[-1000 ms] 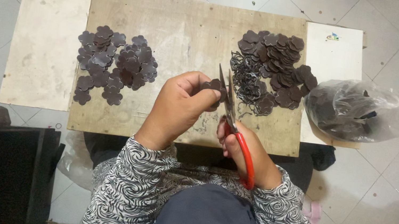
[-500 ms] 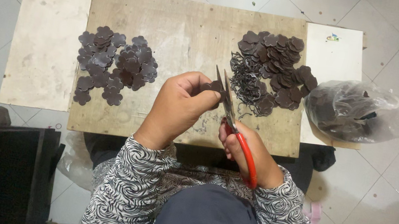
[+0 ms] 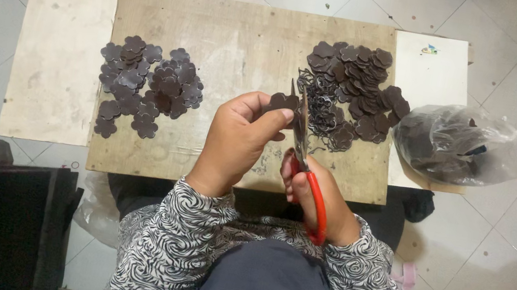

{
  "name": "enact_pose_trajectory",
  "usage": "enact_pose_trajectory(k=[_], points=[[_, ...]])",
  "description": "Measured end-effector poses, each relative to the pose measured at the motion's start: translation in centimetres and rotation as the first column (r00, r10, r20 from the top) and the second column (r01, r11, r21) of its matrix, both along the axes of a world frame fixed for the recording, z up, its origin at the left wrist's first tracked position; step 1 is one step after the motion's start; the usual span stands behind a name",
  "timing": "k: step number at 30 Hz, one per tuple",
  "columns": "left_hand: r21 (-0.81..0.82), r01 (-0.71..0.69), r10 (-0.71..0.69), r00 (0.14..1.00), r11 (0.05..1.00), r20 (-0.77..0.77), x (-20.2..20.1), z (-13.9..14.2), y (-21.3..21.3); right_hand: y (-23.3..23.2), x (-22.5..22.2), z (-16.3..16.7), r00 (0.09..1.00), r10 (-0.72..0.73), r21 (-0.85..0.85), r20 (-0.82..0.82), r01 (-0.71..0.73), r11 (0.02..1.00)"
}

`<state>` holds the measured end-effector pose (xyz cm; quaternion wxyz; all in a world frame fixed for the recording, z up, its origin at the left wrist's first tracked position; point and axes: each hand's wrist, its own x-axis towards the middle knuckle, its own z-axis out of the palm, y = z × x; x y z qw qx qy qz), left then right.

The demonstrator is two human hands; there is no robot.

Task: The person uses red-handled scissors to trim the edges of dark brown flower-shaped pieces of material. They hold each piece in the left hand and cut with the right, placing finished pieces into a growing pile on the table.

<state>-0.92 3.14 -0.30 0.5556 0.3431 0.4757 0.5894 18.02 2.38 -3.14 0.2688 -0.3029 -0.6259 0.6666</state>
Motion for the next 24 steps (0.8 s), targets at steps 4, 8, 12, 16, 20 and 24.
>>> enact_pose_trajectory(k=[4, 8, 12, 16, 20, 24], points=[[0.017, -0.015, 0.015, 1.000, 1.000, -0.005, 0.18, -0.20, -0.18, -0.07, -0.19, 0.09, 1.000, -0.011, 0.000, -0.009, 0.011, 1.000], [0.018, -0.028, 0.027, 1.000, 0.999, 0.009, 0.43, -0.38, -0.20, -0.25, -0.22, 0.08, 0.999, -0.026, -0.006, -0.020, 0.026, 1.000], [0.020, -0.037, 0.037, 0.999, 0.999, 0.000, 0.66, -0.49, -0.27, -0.26, -0.21, -0.08, 0.999, -0.045, -0.022, -0.022, 0.045, 0.999], [0.038, -0.043, 0.043, 0.999, 0.998, 0.016, 0.83, -0.58, -0.26, -0.32, -0.22, -0.28, 0.999, -0.050, 0.001, -0.011, 0.050, 0.999], [0.023, -0.060, 0.060, 0.998, 0.998, -0.020, 0.95, -0.63, -0.33, -0.37, -0.34, -0.43, 0.998, -0.057, -0.005, -0.030, 0.057, 0.998], [0.032, -0.066, 0.066, 0.998, 0.997, 0.000, 0.96, -0.65, -0.34, -0.40, -0.26, -0.47, 0.998, -0.069, 0.016, 0.011, 0.068, 0.998]])
